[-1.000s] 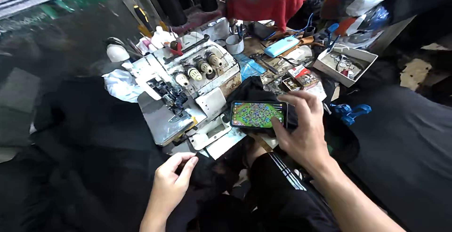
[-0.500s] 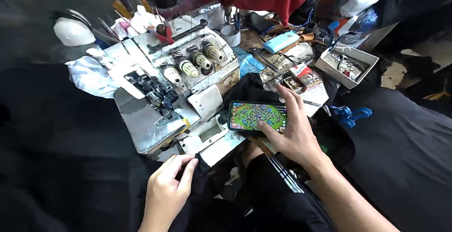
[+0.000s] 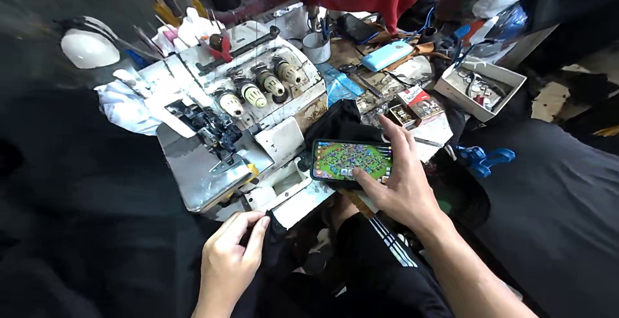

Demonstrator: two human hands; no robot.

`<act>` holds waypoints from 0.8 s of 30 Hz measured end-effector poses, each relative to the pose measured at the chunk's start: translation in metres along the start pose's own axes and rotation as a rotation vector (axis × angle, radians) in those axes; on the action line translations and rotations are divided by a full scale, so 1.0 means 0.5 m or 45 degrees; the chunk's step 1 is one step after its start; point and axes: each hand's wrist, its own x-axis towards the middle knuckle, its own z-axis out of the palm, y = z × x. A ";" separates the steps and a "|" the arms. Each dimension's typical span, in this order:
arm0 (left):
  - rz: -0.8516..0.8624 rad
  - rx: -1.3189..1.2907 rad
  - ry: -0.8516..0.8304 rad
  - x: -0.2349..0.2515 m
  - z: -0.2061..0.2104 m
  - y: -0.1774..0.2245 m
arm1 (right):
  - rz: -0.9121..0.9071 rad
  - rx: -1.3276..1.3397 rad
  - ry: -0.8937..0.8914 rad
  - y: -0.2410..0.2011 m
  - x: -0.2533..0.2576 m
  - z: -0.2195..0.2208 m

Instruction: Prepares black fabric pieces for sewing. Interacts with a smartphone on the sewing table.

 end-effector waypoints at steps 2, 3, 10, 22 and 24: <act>0.000 0.003 0.002 0.000 0.001 0.001 | -0.011 -0.035 0.005 -0.001 0.001 0.007; -0.001 0.001 0.005 0.000 0.001 0.002 | -0.008 -0.035 0.002 0.000 0.002 0.008; 0.014 0.021 0.035 -0.003 0.005 -0.001 | 0.060 0.133 -0.030 0.027 -0.004 -0.027; 0.028 0.033 0.030 -0.002 0.008 -0.002 | 0.079 0.220 0.014 0.039 0.031 -0.026; 0.022 0.029 0.025 -0.001 0.006 0.002 | 0.047 0.279 -0.052 0.042 0.025 -0.034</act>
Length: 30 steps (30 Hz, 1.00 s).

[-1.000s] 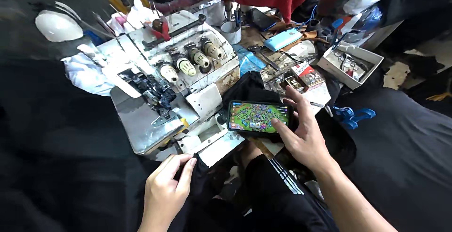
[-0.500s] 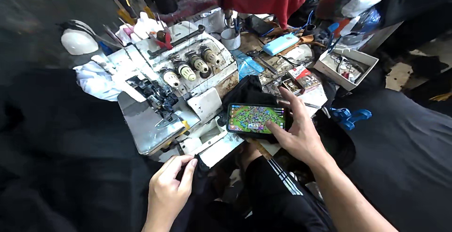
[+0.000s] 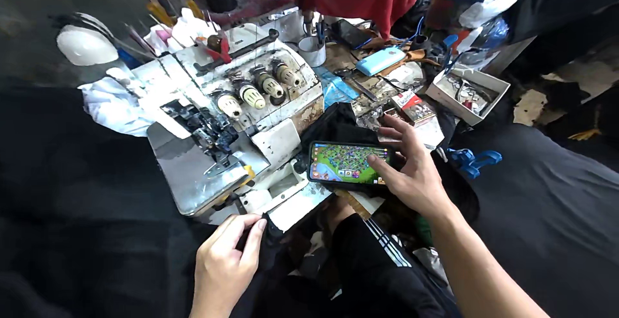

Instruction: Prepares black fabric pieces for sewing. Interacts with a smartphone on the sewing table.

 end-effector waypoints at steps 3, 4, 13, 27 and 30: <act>0.008 0.005 -0.008 -0.001 -0.002 -0.001 | -0.014 0.010 -0.126 -0.001 -0.015 -0.016; 0.010 0.005 -0.007 -0.001 -0.002 -0.001 | -0.020 -0.012 -0.138 0.000 -0.019 -0.017; 0.003 0.005 -0.005 -0.001 -0.002 0.000 | 0.041 -0.088 -0.072 -0.012 -0.009 -0.001; 0.007 -0.004 0.001 -0.001 -0.001 -0.002 | 0.114 -0.128 -0.018 -0.017 0.006 0.018; 0.007 0.009 0.000 0.000 -0.001 -0.001 | 0.164 -0.013 -0.020 -0.017 -0.001 0.006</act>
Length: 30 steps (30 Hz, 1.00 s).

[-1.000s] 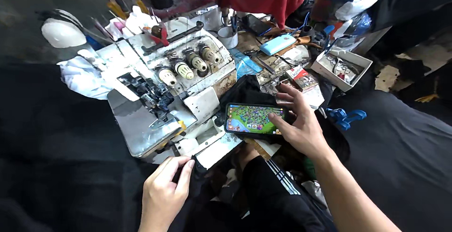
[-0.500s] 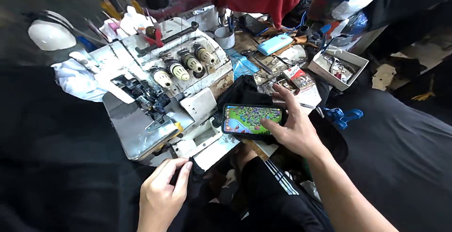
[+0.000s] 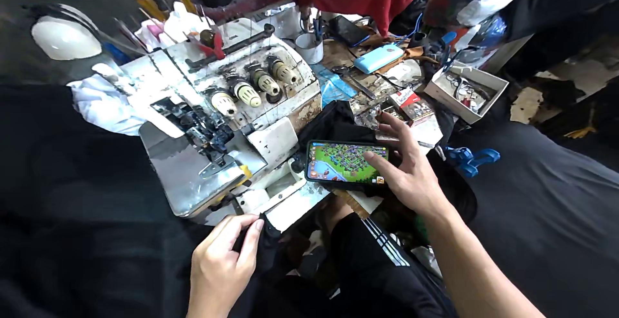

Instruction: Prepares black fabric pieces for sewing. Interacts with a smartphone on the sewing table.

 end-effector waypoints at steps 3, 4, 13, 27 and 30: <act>-0.005 0.000 -0.013 0.000 -0.002 0.002 | -0.033 -0.055 0.019 0.004 -0.014 -0.003; -0.007 -0.005 -0.013 0.000 -0.002 0.002 | -0.039 -0.082 0.030 0.003 -0.016 -0.001; 0.001 -0.017 -0.006 0.000 -0.001 -0.001 | -0.071 -0.315 0.095 -0.003 0.003 0.028; -0.003 -0.004 0.004 -0.002 0.001 0.001 | -0.054 -0.206 0.082 -0.012 -0.006 0.019; -0.010 -0.002 0.005 -0.002 0.002 0.001 | -0.105 -0.299 0.090 -0.023 -0.014 0.027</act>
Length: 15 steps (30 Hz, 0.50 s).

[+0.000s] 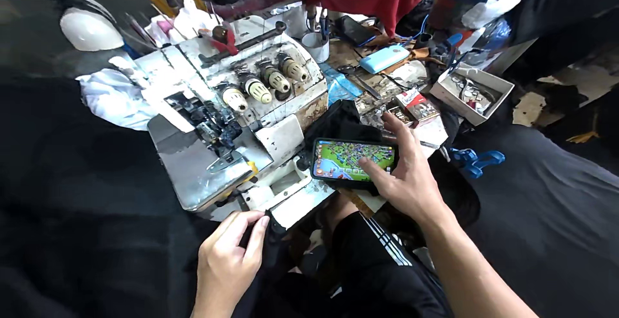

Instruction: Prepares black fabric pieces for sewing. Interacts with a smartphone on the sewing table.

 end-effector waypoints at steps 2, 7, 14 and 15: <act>0.008 0.005 0.002 0.000 0.000 0.001 | -0.018 -0.028 0.001 -0.002 -0.001 0.004; 0.010 0.008 -0.001 0.000 -0.001 0.001 | -0.066 -0.106 0.016 -0.005 -0.004 0.016; 0.008 0.005 0.003 0.001 -0.002 -0.001 | -0.084 -0.276 0.069 -0.018 -0.001 0.029; 0.008 0.006 0.000 0.001 -0.002 0.000 | -0.092 -0.308 0.076 -0.021 0.001 0.030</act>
